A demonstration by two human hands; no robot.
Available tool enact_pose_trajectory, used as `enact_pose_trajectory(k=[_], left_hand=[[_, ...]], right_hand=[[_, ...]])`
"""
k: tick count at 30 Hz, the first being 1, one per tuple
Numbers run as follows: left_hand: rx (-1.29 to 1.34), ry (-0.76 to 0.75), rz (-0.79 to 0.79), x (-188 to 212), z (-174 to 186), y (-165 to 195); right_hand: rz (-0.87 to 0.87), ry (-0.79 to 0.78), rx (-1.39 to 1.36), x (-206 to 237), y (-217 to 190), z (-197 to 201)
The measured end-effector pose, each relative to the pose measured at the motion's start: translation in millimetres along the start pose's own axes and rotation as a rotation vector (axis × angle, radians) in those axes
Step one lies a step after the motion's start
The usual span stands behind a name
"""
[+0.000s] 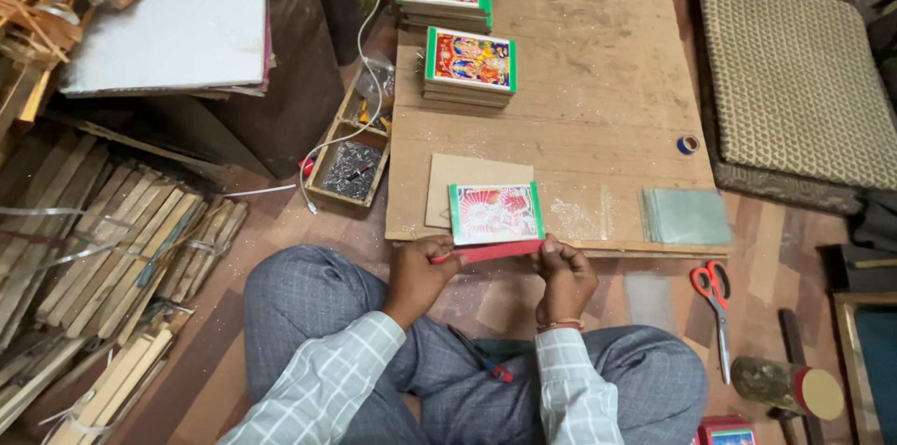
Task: The person sits at a low workbench assembling small decorative picture cards. They attach a red patterned border strip around a printed deity image on a cardboard backing, press the edges down, trim excess material with a knife, and place the finished card onto a growing stack of completed cards.
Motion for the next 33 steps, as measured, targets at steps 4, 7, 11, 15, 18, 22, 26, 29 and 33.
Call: enact_pose_trajectory(k=[4, 7, 11, 15, 18, 22, 26, 29, 33], left_hand=[[0.005, -0.028, 0.127, 11, 4, 2], [0.036, -0.005, 0.05, 17, 3, 3], [-0.09, 0.021, 0.172, 20, 2, 5], [-0.289, 0.051, 0.337, 18, 2, 10], [-0.206, 0.184, 0.147, 14, 2, 12], [0.068, 0.042, 0.139, 11, 0, 2], [0.138, 0.003, 0.301, 10, -2, -4], [0.285, 0.008, 0.351, 11, -2, 0], [0.139, 0.017, 0.355, 12, 0, 9]], right_hand=[[0.026, 0.003, 0.06, 4, 0, 1], [0.066, 0.069, 0.208, 7, 3, 6], [0.075, 0.066, 0.3, 5, 9, 9], [0.089, 0.035, 0.177, -1, 12, 9], [0.0, 0.047, 0.121, -5, 13, 9], [-0.017, 0.044, 0.138, -8, 12, 9], [-0.035, 0.045, 0.132, -7, 10, 9], [-0.032, 0.035, 0.106, -6, 8, 7], [-0.056, 0.045, 0.094, -6, 5, 6]])
Point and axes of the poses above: each hand's wrist, its own x-axis away from the middle knuckle, its own z-axis out of the back of the hand, y = z × x, the point moved 1 cm from there along -x, towards the middle knuckle, and after that the axes turned 2 degrees about x, right-handed, at the moved point
